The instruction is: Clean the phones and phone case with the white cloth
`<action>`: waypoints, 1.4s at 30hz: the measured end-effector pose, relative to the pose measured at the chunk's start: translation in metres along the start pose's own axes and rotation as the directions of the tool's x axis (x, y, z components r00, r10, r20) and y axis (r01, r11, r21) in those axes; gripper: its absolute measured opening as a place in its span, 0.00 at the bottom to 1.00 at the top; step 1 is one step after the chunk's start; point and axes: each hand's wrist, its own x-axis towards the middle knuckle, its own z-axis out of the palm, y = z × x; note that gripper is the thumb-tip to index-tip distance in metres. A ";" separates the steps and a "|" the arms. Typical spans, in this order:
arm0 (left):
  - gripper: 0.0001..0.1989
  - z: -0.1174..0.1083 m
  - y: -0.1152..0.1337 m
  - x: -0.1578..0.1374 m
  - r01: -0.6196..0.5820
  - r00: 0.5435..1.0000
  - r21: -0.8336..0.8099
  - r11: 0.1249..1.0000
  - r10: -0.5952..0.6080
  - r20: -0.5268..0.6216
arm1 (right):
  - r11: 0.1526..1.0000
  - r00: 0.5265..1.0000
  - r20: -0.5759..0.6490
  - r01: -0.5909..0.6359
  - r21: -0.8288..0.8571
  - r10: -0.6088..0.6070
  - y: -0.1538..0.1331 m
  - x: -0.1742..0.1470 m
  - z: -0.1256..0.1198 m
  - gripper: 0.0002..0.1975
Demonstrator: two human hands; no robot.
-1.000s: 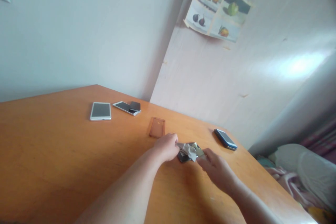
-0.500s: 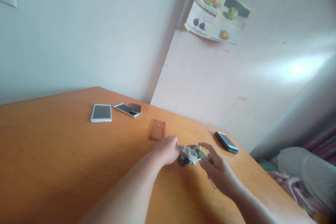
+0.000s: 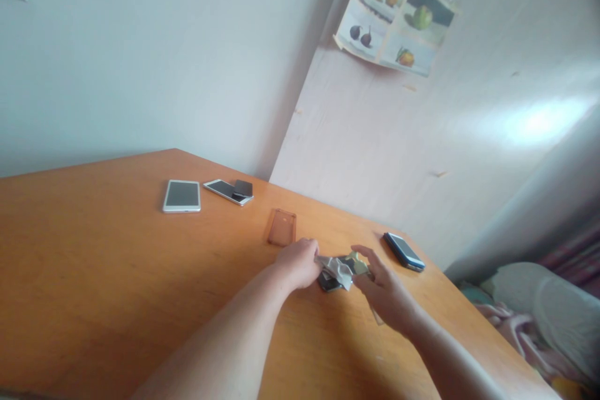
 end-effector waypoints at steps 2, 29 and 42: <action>0.06 0.001 -0.001 0.001 -0.005 1.000 0.002 1.000 0.005 -0.002 | 1.000 1.000 -0.008 0.017 -0.005 -0.017 0.001 0.001 0.001 0.25; 0.08 0.001 -0.001 0.001 -0.003 1.000 -0.001 1.000 0.003 -0.005 | 0.999 0.998 -0.055 0.036 -0.025 -0.037 0.005 0.008 0.007 0.22; 0.08 -0.001 0.001 0.000 -0.005 1.000 0.009 1.000 0.005 0.004 | 0.998 0.995 -0.082 0.053 -0.014 -0.054 0.000 0.006 0.015 0.22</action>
